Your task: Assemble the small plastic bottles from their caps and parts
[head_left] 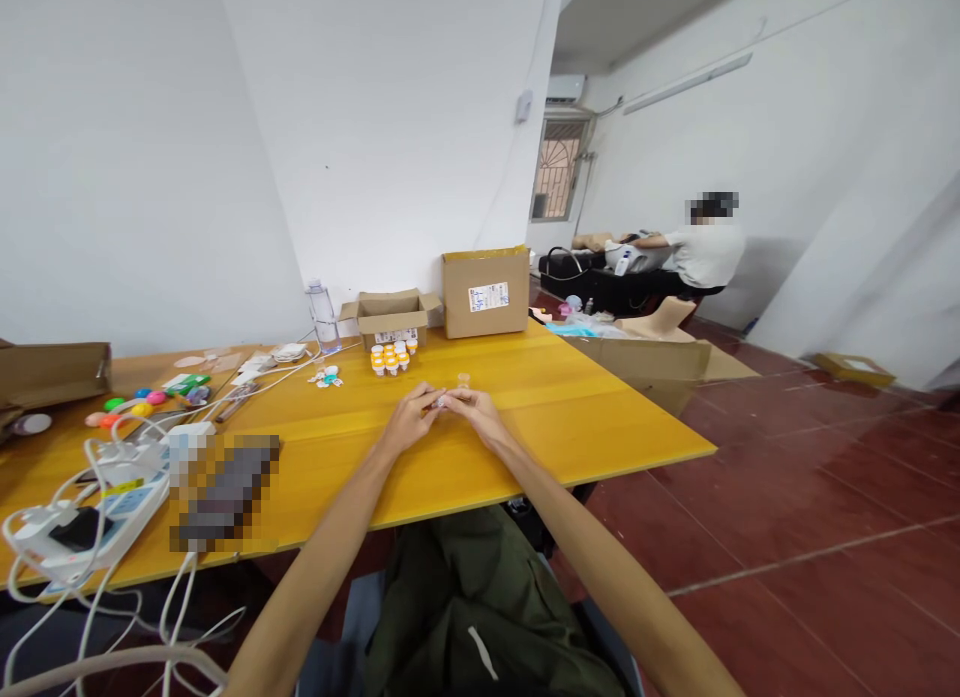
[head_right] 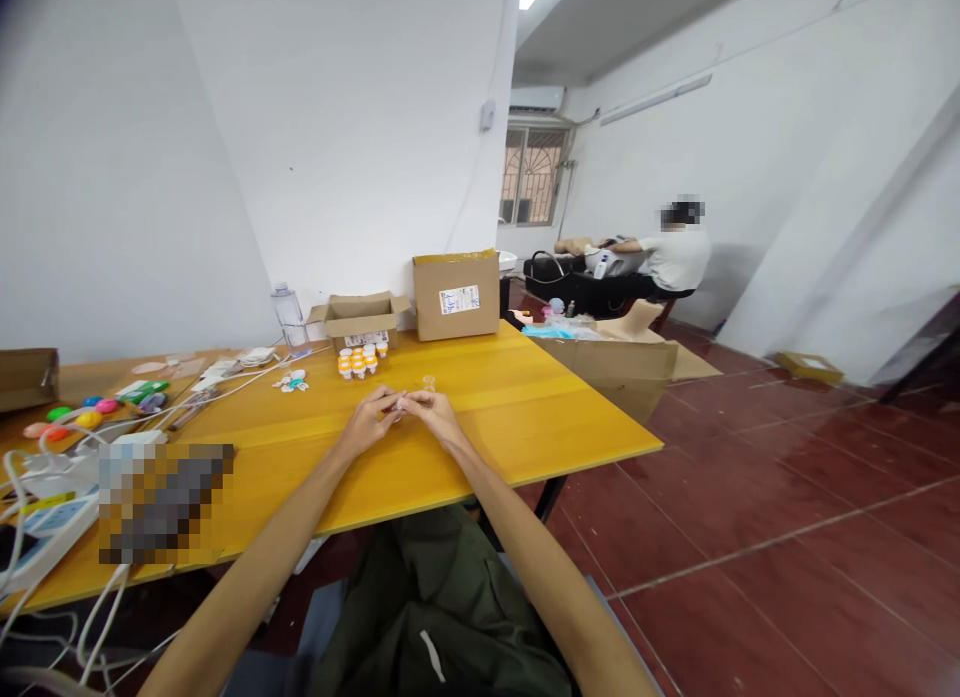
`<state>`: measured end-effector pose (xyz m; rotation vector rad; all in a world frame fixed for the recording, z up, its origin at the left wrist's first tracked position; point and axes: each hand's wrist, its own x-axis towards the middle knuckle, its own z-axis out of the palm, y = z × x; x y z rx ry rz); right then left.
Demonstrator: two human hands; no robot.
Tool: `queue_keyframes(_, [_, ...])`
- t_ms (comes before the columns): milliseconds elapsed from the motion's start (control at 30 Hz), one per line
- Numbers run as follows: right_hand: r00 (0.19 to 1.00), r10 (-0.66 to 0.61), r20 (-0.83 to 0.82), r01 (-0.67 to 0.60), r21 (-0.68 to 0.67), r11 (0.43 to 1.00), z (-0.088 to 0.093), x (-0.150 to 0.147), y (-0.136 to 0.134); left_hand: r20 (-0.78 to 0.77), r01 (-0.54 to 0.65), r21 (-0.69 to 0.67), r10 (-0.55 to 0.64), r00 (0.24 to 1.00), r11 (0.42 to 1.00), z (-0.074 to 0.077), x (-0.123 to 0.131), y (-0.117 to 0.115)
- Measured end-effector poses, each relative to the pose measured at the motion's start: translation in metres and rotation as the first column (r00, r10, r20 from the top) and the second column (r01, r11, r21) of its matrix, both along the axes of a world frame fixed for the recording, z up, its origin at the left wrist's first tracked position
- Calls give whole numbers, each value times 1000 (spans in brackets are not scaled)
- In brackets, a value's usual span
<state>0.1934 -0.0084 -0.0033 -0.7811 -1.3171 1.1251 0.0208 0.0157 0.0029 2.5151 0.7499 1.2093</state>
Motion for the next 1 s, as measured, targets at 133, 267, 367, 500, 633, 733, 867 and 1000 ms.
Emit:
queue_keyframes(133, [999,-40,-14,39,-35,999,-4,-1,4,-4,8,-17,-8,1000,1000,2,0,-2])
queue_keyframes(267, [999,-39,-17,38,-52,998,-6,-1,6,8,16,-28,-16,1000,999,3,0,-3])
queue_keyframes(367, [999,-40,-15,40,-51,998,-5,-1,5,29,12,-40,-11,1000,999,3,1,-3])
queue_keyframes(500, [999,-46,-3,45,-35,998,-3,0,4,59,15,-55,-11,998,998,4,2,-4])
queue_keyframes(633, [998,-54,-15,53,-19,998,-3,-1,4,107,6,-90,4,994,996,6,5,-6])
queue_keyframes(733, [997,-71,-26,71,-6,997,-2,-1,5,156,-13,-140,35,987,990,7,7,-6])
queue_keyframes(867, [996,-85,-32,85,4,996,0,0,4,235,-4,-244,63,970,970,6,10,-7])
queue_keyframes(1000, [994,-103,-30,103,21,994,3,1,1,278,48,-352,55,959,935,9,10,-8])
